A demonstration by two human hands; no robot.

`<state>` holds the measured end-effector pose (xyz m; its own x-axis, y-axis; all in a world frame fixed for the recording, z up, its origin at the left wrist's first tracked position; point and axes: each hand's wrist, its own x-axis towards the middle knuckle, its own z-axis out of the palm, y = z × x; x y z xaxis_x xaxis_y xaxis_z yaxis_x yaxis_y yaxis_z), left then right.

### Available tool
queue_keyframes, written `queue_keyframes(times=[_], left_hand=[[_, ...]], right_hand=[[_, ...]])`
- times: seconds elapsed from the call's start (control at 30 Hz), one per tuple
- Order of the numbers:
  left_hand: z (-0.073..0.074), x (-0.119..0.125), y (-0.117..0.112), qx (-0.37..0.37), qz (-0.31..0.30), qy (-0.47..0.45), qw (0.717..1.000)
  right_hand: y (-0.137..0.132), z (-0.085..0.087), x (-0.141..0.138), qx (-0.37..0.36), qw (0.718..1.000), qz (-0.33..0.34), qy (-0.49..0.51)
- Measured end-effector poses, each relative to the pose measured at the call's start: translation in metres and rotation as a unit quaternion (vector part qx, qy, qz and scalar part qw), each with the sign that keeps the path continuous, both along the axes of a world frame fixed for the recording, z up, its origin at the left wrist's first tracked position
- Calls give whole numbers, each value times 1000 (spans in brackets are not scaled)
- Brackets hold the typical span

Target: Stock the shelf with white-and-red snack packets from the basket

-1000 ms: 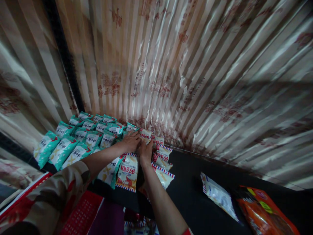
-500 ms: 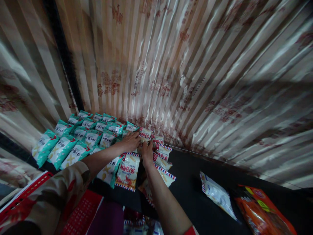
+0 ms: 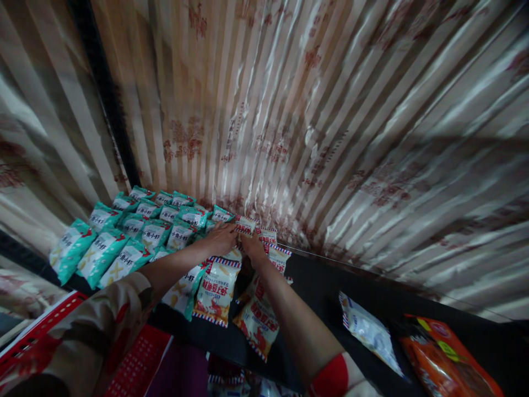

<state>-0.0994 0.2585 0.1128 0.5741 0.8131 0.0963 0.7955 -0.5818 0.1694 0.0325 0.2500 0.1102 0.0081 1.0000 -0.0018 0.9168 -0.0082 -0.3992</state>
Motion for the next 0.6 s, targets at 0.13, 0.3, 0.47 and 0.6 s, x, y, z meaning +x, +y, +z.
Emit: queue_keyframes(times=[0.13,0.3,0.47,0.6], left_hand=[[-2,0,2,-7,0,-2,1000],[-3,0,3,8,-3,2,1000],[-4,0,4,2,-5,-4,1000],[-6,-1,6,7,-11,-6,1000]], right_hand=[[-2,5,-4,-40,998,16,-52],[-7,5,-6,-47,996,22,-75],[-6,2,-8,-45,996,24,-73],[-2,-1,-6,-46,997,21,-53]])
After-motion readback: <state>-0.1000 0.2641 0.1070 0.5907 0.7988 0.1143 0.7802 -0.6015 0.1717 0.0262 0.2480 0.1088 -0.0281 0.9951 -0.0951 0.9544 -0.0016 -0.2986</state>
